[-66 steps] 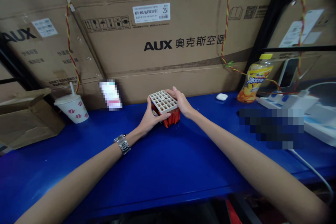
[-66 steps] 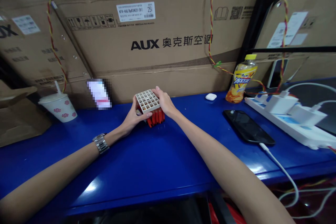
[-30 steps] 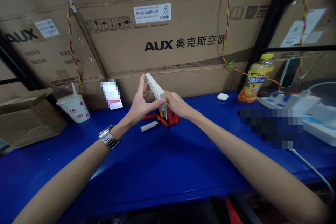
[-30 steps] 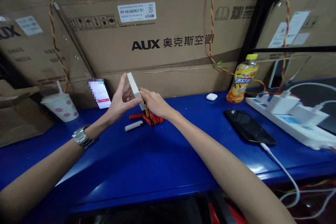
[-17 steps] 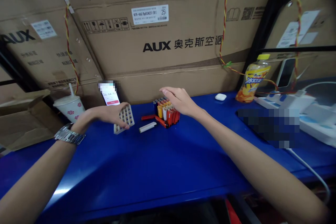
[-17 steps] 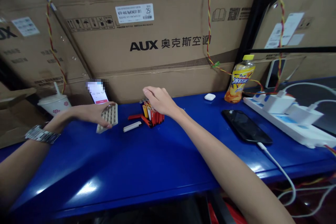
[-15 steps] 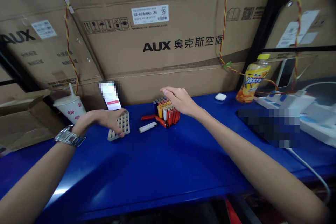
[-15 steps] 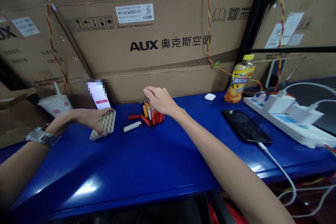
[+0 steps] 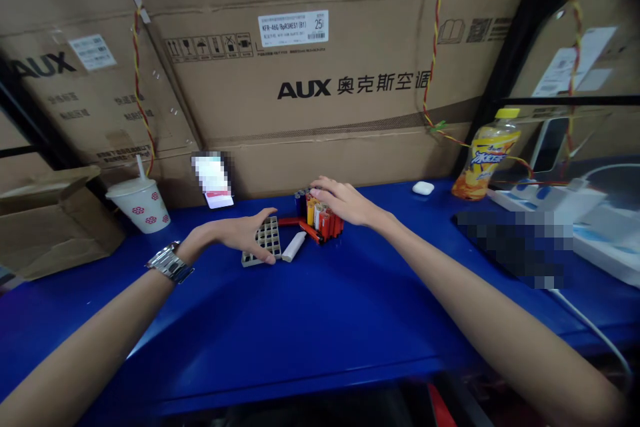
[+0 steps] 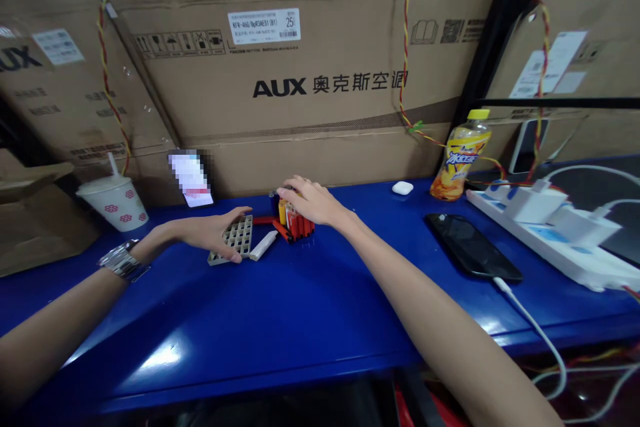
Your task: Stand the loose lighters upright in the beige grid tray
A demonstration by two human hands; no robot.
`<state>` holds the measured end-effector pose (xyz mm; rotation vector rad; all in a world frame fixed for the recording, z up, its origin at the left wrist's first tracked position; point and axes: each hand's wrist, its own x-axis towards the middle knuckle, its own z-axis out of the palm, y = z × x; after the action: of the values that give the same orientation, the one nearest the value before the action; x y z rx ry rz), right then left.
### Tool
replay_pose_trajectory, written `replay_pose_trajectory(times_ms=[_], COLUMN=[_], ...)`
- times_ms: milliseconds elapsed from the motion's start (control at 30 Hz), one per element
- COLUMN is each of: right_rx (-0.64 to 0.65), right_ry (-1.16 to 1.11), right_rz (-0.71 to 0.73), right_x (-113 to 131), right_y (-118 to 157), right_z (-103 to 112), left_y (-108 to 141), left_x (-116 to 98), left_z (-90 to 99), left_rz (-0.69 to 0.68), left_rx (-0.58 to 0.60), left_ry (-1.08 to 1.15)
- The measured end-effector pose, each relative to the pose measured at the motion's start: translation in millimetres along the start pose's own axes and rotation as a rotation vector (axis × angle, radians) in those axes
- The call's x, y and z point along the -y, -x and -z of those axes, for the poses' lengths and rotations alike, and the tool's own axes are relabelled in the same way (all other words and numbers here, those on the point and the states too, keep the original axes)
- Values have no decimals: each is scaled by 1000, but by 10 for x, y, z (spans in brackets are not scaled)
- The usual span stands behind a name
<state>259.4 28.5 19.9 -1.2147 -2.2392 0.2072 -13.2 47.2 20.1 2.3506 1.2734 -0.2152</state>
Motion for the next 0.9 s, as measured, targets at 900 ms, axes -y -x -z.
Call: replay_pose_trajectory(times_ms=[900], right_rx=[192], right_ry=[195], right_rz=[-225], right_x=[-280], right_y=[25], right_z=[130], left_y=[-382], left_x=[-381], left_z=[4], left_rz=[-47], left_rx=[-391], left_ry=[6])
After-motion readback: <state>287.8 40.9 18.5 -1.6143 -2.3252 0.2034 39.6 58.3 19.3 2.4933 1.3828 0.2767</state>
